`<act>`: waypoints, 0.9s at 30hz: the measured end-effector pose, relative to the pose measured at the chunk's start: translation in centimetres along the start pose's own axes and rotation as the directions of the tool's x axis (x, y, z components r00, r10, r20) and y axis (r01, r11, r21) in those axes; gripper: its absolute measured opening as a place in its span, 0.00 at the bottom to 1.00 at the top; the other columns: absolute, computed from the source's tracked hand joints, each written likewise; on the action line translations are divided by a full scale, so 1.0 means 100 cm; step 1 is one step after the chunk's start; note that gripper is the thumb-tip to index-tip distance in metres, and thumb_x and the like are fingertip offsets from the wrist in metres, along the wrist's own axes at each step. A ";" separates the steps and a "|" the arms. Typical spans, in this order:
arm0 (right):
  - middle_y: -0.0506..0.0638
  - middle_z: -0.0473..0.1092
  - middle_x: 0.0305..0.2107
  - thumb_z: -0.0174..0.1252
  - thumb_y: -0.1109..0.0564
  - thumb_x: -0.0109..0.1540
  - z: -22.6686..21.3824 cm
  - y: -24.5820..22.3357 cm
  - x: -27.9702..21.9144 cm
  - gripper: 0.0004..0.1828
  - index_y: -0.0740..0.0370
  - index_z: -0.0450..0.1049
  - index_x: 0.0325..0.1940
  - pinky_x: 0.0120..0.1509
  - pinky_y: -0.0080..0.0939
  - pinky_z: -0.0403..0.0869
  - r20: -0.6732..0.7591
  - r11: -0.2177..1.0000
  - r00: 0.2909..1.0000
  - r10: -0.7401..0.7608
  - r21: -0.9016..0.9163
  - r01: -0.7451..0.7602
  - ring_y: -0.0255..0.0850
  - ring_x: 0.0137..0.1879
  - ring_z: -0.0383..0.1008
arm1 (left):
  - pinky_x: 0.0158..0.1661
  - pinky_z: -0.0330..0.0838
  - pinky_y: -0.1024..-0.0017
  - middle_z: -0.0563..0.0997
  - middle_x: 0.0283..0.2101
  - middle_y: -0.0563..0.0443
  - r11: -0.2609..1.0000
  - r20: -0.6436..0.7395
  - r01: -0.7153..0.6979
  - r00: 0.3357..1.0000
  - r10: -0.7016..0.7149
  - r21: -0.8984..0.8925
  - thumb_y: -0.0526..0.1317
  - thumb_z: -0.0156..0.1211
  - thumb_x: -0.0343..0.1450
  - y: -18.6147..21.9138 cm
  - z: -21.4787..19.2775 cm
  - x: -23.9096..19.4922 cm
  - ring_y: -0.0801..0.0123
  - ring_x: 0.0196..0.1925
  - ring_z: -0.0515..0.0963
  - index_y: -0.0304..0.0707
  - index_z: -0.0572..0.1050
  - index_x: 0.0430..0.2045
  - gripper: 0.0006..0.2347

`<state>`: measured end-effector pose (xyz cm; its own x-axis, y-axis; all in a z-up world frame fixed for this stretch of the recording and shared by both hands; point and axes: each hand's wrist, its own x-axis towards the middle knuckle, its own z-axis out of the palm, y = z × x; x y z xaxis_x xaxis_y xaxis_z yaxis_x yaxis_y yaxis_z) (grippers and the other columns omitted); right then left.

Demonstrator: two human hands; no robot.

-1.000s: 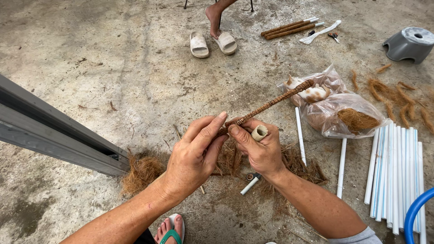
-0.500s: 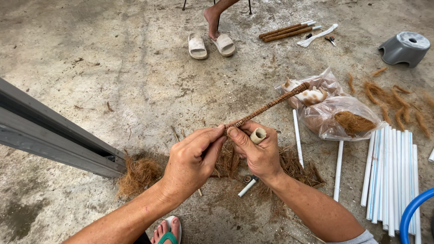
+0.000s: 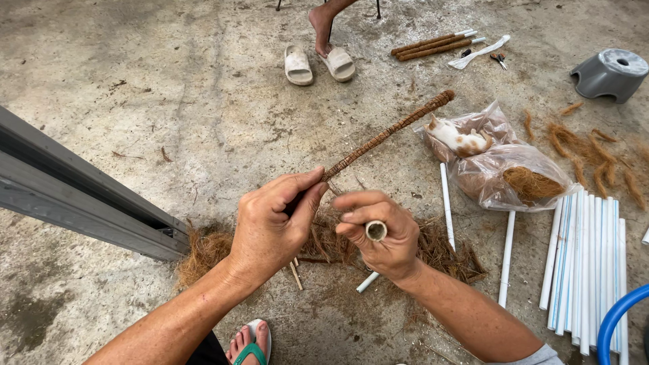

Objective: The person wraps coconut coir around a thin stick using a cylindrical tool to form a broom handle. The person repeatedly winds the fibers, trims excess with shears, and continues the wrapping process.

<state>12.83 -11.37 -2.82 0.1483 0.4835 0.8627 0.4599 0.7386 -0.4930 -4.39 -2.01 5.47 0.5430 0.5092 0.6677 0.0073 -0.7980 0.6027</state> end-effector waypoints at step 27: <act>0.45 0.68 0.31 0.63 0.57 0.66 -0.026 -0.055 0.028 0.07 0.59 0.70 0.40 0.39 0.40 0.67 0.704 0.799 0.705 -0.088 -0.373 0.472 0.38 0.37 0.70 | 0.29 0.76 0.57 0.82 0.26 0.46 0.995 0.626 -0.043 0.780 -0.020 0.086 0.33 0.65 0.64 -0.035 0.004 -0.029 0.50 0.30 0.83 0.35 0.76 0.22 0.04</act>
<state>13.01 -15.35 2.64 -0.5522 0.6063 0.5722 0.7638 0.6430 0.0557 -5.64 -0.80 1.28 0.9487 0.2115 0.2350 0.0560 -0.8441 0.5332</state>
